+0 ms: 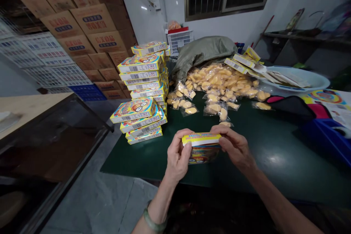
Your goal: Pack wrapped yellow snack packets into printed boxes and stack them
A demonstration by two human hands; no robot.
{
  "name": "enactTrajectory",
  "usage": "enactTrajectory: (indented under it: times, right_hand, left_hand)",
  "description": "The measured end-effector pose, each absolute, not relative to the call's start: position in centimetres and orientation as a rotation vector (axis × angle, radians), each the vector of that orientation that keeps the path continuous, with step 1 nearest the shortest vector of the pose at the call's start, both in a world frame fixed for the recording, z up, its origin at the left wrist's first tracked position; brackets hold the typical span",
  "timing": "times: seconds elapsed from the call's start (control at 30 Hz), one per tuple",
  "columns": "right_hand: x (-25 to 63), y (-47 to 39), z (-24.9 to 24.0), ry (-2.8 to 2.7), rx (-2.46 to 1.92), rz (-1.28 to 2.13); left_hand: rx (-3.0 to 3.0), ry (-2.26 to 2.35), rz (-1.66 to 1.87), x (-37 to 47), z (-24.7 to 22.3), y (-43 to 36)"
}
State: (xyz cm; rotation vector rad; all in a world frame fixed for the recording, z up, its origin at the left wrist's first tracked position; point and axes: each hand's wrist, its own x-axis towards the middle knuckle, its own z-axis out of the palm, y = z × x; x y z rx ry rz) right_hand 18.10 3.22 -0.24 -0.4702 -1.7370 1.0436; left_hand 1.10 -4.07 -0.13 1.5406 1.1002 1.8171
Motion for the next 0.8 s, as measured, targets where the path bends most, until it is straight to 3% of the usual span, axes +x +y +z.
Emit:
enactTrajectory:
  times: [0.2,0.53,0.8]
  right_hand:
    - [17.9,2.4,0.2,-1.678,-0.490,0.956]
    - [18.2,1.9,-0.9,-1.617,-0.440,0.941]
    - [18.9,2.0,0.3,-1.841,-0.495,0.635]
  left_hand:
    - [1.624,1.177,1.876,1.0,0.4,-4.0]
    - [2.589,1.235,1.503,-2.0,3.0,-4.3]
    - [2.840,1.183,1.221,-2.4,3.9,-4.8]
